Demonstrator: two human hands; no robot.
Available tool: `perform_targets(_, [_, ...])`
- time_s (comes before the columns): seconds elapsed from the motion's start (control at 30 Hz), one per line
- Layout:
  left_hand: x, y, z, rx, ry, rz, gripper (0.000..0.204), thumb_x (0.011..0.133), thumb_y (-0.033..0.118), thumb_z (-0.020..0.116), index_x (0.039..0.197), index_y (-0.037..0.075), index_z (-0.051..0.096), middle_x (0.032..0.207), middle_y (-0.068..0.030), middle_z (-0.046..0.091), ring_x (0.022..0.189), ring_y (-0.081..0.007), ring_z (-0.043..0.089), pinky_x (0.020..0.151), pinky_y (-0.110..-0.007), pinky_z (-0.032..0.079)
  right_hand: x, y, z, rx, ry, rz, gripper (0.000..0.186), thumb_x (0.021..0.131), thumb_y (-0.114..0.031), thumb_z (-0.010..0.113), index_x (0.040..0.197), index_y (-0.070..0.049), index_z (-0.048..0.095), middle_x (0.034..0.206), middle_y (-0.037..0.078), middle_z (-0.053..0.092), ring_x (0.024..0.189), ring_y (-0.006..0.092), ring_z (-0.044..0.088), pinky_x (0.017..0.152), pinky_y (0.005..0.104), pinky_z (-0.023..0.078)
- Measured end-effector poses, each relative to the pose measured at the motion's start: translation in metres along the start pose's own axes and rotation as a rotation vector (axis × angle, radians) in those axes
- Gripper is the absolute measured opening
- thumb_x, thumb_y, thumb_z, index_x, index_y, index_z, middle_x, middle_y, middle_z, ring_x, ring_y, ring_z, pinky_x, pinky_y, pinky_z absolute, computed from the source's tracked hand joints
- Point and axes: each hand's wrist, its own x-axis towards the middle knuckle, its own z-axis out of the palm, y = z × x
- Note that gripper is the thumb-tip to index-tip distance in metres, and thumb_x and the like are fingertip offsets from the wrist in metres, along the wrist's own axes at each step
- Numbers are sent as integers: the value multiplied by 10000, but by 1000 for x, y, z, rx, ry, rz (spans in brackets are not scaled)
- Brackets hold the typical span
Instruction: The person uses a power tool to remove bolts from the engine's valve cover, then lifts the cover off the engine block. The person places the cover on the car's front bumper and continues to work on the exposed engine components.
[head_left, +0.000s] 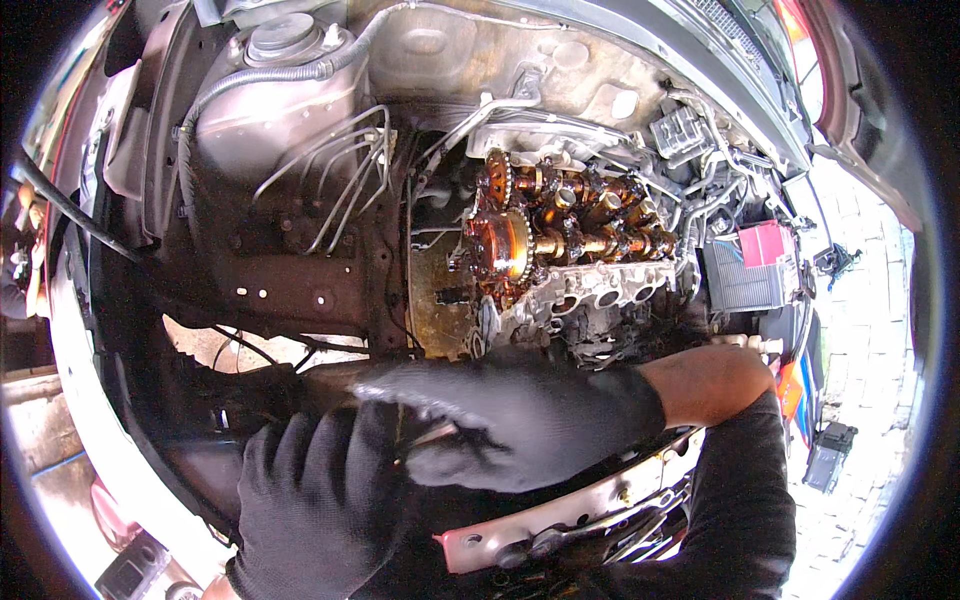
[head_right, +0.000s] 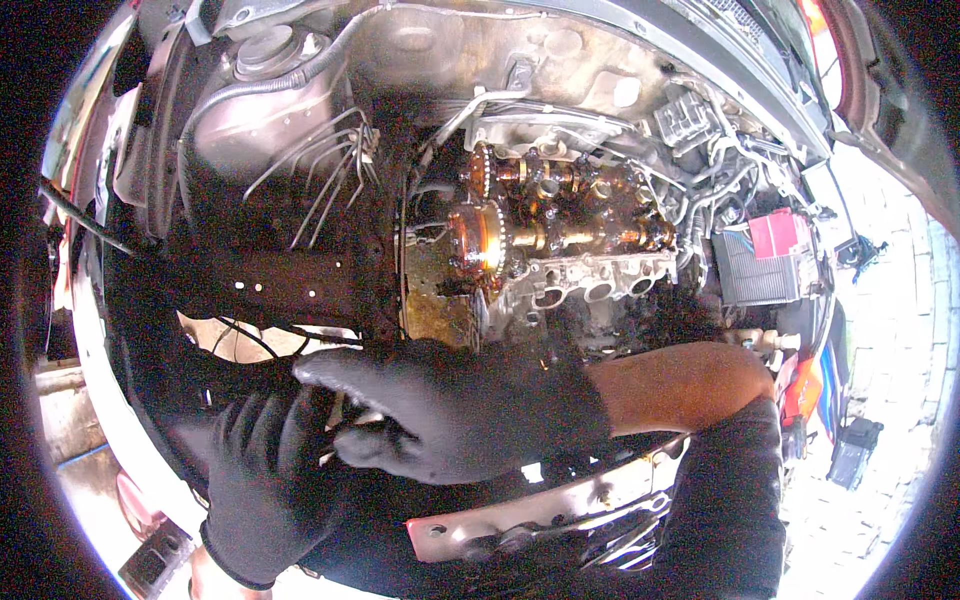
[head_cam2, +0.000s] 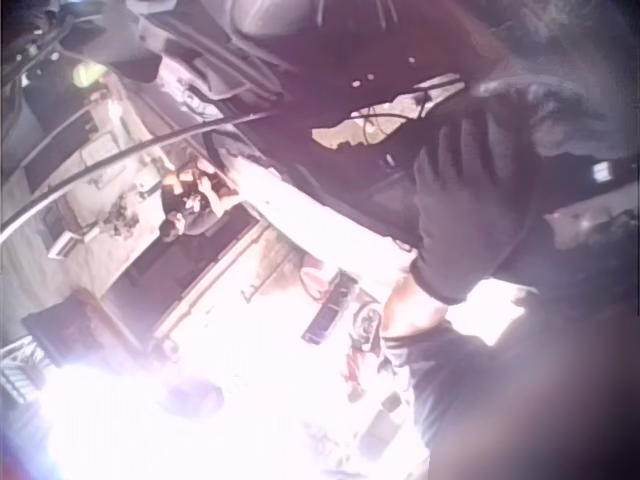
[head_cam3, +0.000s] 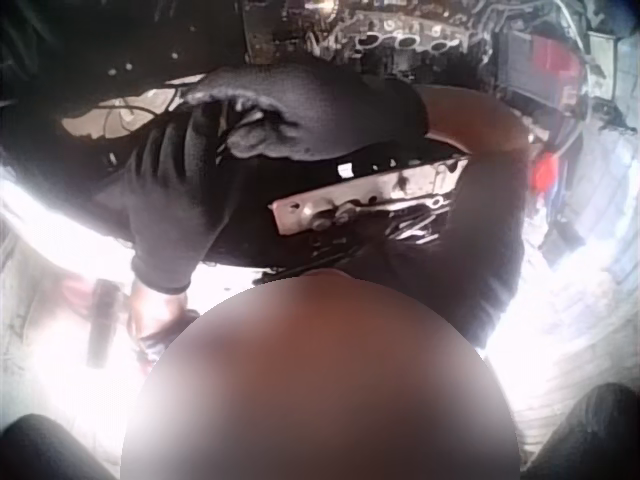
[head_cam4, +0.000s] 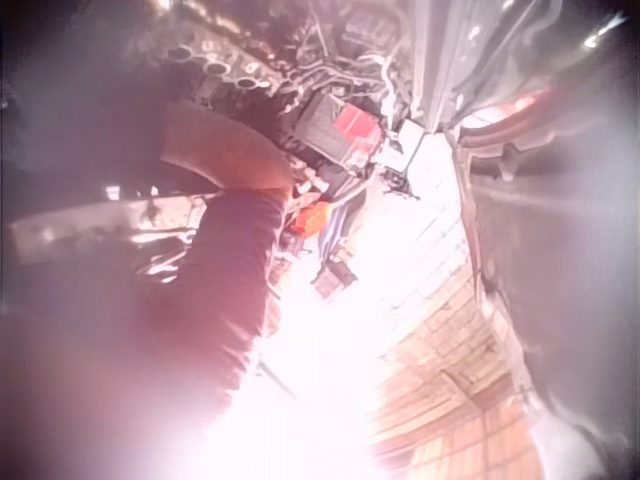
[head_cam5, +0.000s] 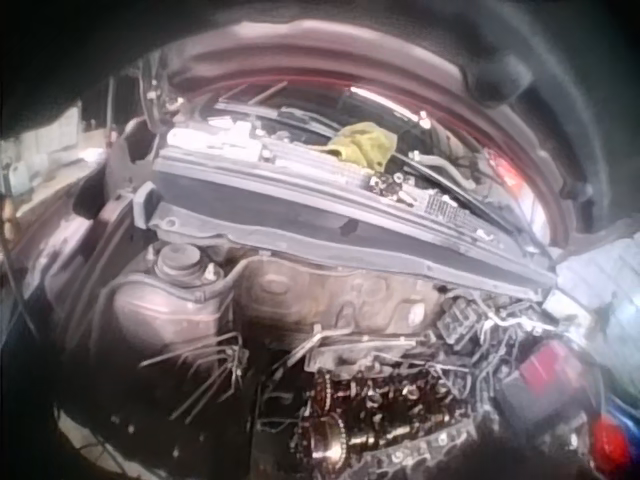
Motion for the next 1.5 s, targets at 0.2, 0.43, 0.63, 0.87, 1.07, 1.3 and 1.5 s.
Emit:
perform_targets(0.2, [4,-10,-3,-75,-206,18,554,778,242,646,1297,59,593,1141,-203,621,1027,-409,578,893,-547,439,11,2,-16,-96,-76,13,665,945,-194,725,1496,-45,383,896,99,711,832,153,714,725,306,570])
perform_targets(0.43, [5,-10,-2,-33,-229,120,462,775,291,652,1190,88,651,1122,-138,651,960,-351,615,827,-521,459,-12,132,-211,-1184,267,371,479,831,-297,703,1224,-31,637,937,198,722,841,298,715,755,414,550])
perform_targets(0.63, [4,-12,-1,-90,-275,49,483,765,304,671,1199,93,645,1070,-141,650,940,-368,611,806,-521,458,37,156,-222,-1157,-141,675,438,667,-221,727,1050,-9,695,919,248,707,837,388,701,740,455,557])
perform_targets(0.87, [5,-12,-5,-83,-201,38,520,781,301,666,1249,78,625,1005,-174,630,927,-384,595,800,-519,458,42,167,-193,-1391,38,709,255,709,-126,686,923,-10,762,940,268,723,901,402,731,759,485,582])
perform_targets(1.07, [5,-12,-8,-86,-223,43,487,799,293,646,1228,62,627,970,-168,622,903,-366,595,784,-509,458,28,177,-200,-1373,120,543,261,643,-161,705,816,33,736,830,297,688,821,408,723,713,471,582])
perform_targets(1.3, [4,-12,-3,-46,-140,67,484,803,291,645,1223,51,623,954,-170,618,893,-362,596,778,-501,459,25,169,-222,-1093,98,706,398,581,-169,785,925,14,703,779,185,696,711,258,697,624,399,537])
perform_targets(1.5, [5,-12,-7,-47,-225,41,491,802,293,649,1228,51,617,969,-171,612,918,-375,599,789,-505,461,14,165,-225,-1021,179,551,364,557,-246,760,780,36,704,783,280,679,761,396,703,716,463,560])
